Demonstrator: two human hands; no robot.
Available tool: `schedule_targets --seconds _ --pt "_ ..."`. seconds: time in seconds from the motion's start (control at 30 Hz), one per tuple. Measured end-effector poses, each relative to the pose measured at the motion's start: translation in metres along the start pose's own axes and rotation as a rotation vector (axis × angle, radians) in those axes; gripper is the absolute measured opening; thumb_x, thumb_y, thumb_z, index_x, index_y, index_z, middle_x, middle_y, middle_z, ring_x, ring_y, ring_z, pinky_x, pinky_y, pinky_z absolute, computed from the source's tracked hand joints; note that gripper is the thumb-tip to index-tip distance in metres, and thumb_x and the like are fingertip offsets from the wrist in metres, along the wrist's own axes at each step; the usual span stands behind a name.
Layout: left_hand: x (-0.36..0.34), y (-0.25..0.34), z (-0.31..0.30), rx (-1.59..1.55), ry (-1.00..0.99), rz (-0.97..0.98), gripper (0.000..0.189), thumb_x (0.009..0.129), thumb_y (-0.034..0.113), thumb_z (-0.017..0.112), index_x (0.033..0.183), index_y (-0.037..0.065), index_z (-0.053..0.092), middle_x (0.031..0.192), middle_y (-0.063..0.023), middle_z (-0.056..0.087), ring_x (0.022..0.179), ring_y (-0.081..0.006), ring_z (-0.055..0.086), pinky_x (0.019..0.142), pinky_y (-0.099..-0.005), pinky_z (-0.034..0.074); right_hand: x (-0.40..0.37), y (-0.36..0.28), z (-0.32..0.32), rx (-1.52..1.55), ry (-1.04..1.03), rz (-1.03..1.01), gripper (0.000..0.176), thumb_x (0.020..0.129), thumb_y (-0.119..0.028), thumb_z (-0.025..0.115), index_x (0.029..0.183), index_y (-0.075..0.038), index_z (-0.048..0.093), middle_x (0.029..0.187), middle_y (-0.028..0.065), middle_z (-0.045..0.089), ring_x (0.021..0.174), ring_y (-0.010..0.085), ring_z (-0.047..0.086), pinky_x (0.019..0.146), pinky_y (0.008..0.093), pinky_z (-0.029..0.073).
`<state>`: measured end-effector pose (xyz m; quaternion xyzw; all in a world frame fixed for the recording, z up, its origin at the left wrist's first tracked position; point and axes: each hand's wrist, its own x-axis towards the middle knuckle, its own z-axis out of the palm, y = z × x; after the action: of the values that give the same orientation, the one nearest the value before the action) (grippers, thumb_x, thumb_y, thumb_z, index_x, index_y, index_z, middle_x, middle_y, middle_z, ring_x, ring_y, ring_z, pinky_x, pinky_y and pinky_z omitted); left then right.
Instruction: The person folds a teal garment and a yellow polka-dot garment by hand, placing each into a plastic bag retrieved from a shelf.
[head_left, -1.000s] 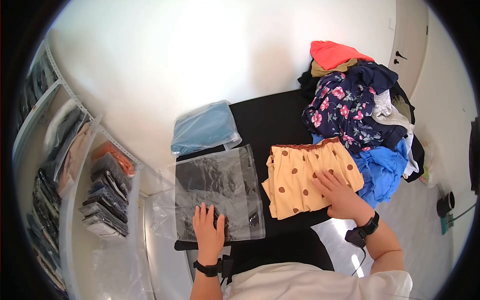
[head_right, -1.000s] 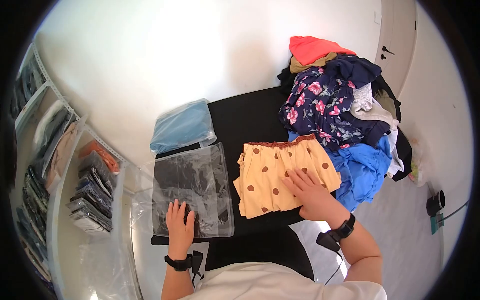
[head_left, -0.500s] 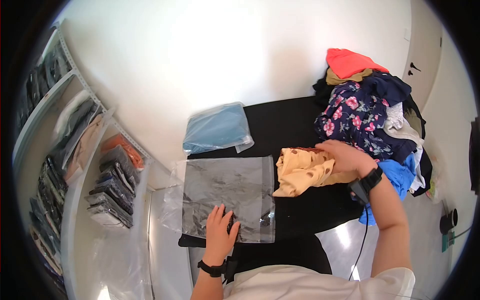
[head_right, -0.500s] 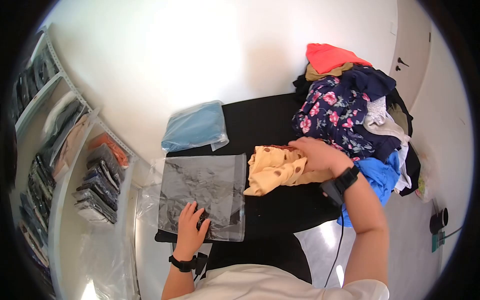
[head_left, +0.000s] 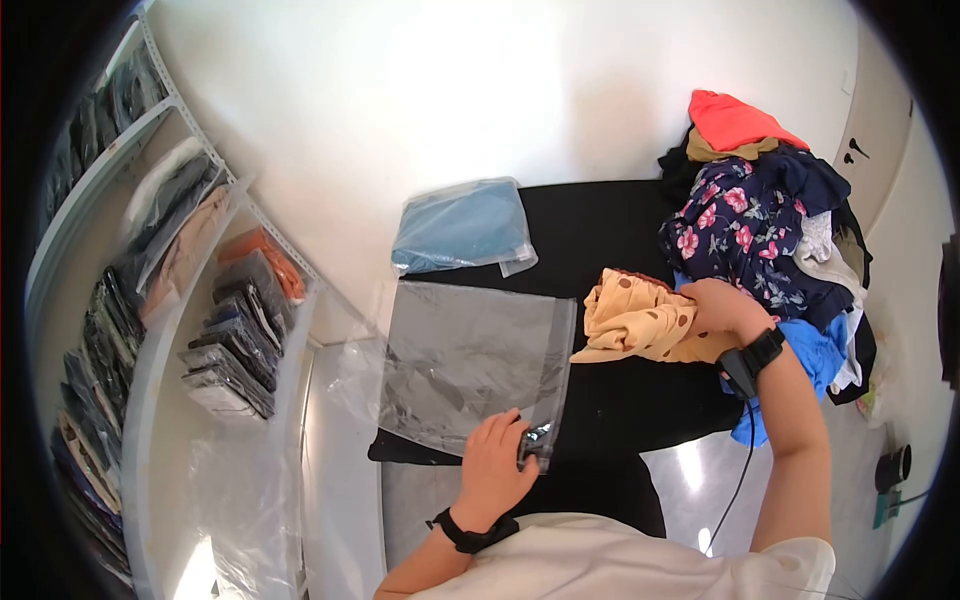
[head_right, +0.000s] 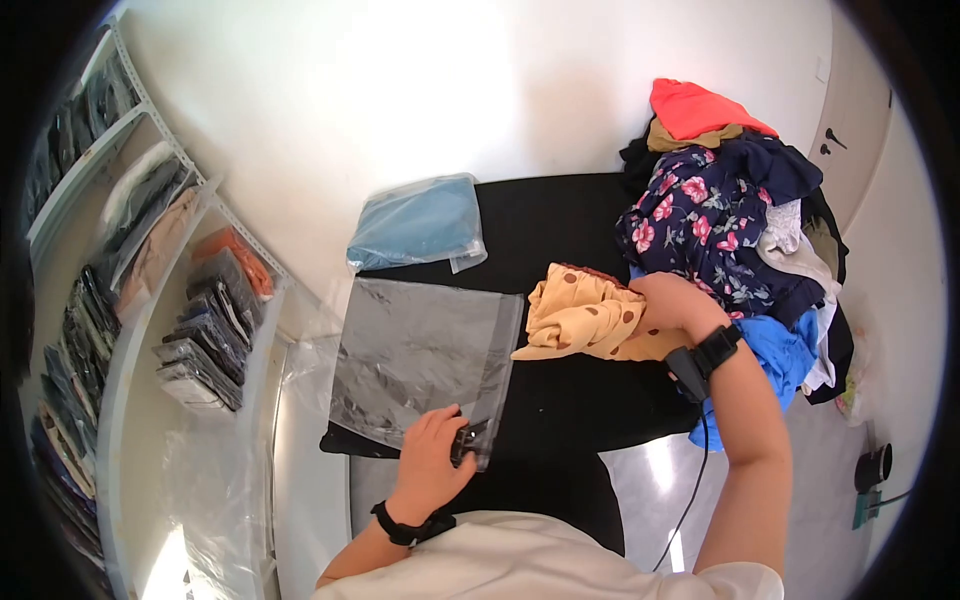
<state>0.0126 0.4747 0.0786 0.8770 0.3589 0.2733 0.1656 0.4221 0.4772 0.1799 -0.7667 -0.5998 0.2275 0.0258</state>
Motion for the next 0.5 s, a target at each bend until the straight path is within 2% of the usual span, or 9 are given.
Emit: schedule_targets --seconds 0.13,0.2,0.23,0.27,0.33,0.37,0.4,0.47,0.5 --pt "-0.017 -0.015 -0.009 0.075 0.045 -0.006 0.04 0.07 0.001 0.063 0.11 0.004 0.06 0.129 -0.0164 0.061 0.122 -0.0374 0.054 0.103 -0.049 0.042 -0.024 -0.006 0.012 -0.025 0.039 -0.025 0.053 0.06 -0.024 0.088 0.103 -0.001 0.067 0.094 0.0162 0.071 0.098 0.0308 0.069 0.083 0.0419 0.053" --pt "-0.024 -0.021 -0.013 0.054 0.085 -0.022 0.033 0.071 -0.004 0.06 0.103 0.004 0.06 0.127 -0.0155 0.062 0.122 -0.0381 0.054 0.102 -0.0488 0.042 -0.033 -0.004 0.025 -0.223 0.215 -0.234 0.058 0.058 -0.027 0.089 0.105 -0.002 0.067 0.098 0.0178 0.071 0.103 0.0328 0.068 0.088 0.0437 0.052" --pt "-0.026 -0.025 -0.015 0.051 0.102 -0.011 0.028 0.071 -0.005 0.06 0.098 0.004 0.061 0.127 -0.0153 0.063 0.121 -0.0377 0.055 0.101 -0.0486 0.043 -0.047 -0.02 0.021 -0.128 0.168 -0.126 0.067 0.055 -0.03 0.09 0.112 -0.004 0.066 0.106 0.0192 0.07 0.106 0.0361 0.066 0.094 0.0452 0.049" --pt "-0.028 -0.028 -0.016 0.049 0.119 0.0 0.022 0.072 -0.005 0.061 0.092 0.003 0.062 0.126 -0.0151 0.063 0.12 -0.0373 0.055 0.099 -0.0484 0.043 -0.051 -0.018 0.026 -0.132 0.163 -0.129 0.067 0.055 -0.03 0.09 0.112 -0.004 0.066 0.106 0.0192 0.07 0.106 0.0361 0.066 0.094 0.0452 0.049" --pt "-0.03 -0.025 -0.024 0.073 0.118 -0.022 0.016 0.072 -0.005 0.061 0.087 0.002 0.063 0.126 -0.0151 0.063 0.117 -0.036 0.056 0.098 -0.0472 0.044 -0.058 -0.006 0.032 -0.184 0.321 -0.388 0.067 0.058 -0.033 0.09 0.112 -0.003 0.063 0.105 0.0207 0.069 0.108 0.0404 0.063 0.092 0.0464 0.049" --pt "-0.032 -0.024 -0.026 0.099 0.116 -0.036 0.011 0.073 -0.005 0.062 0.082 0.001 0.064 0.126 -0.0152 0.064 0.114 -0.0346 0.057 0.096 -0.046 0.045 -0.056 0.0 0.034 -0.203 0.284 -0.346 0.07 0.059 -0.034 0.089 0.114 -0.002 0.06 0.105 0.0223 0.069 0.102 0.0416 0.064 0.089 0.0467 0.05" --pt "-0.034 -0.025 -0.025 0.095 0.117 -0.037 0.011 0.073 -0.005 0.062 0.082 0.001 0.064 0.126 -0.0152 0.064 0.114 -0.0346 0.057 0.096 -0.046 0.045 -0.057 -0.004 0.034 -0.207 0.281 -0.345 0.07 0.059 -0.034 0.089 0.114 -0.002 0.06 0.105 0.0223 0.069 0.102 0.0416 0.064 0.089 0.0467 0.05" --pt "-0.036 -0.028 -0.022 0.217 0.183 0.0 0.009 0.071 -0.004 0.066 0.078 0.002 0.066 0.123 -0.0118 0.067 0.108 -0.0325 0.059 0.091 -0.0424 0.046 -0.059 -0.018 0.03 -0.084 0.044 -0.063 0.069 0.062 -0.035 0.089 0.113 -0.001 0.059 0.108 0.0237 0.068 0.1 0.0415 0.065 0.088 0.0471 0.051" --pt "-0.037 -0.027 -0.023 0.213 0.188 -0.001 0.009 0.071 -0.004 0.066 0.078 0.002 0.066 0.123 -0.0118 0.067 0.108 -0.0325 0.059 0.091 -0.0424 0.046 -0.06 -0.02 0.031 -0.09 0.045 -0.063 0.069 0.062 -0.035 0.089 0.113 -0.001 0.059 0.108 0.0237 0.068 0.1 0.0415 0.065 0.088 0.0471 0.051"
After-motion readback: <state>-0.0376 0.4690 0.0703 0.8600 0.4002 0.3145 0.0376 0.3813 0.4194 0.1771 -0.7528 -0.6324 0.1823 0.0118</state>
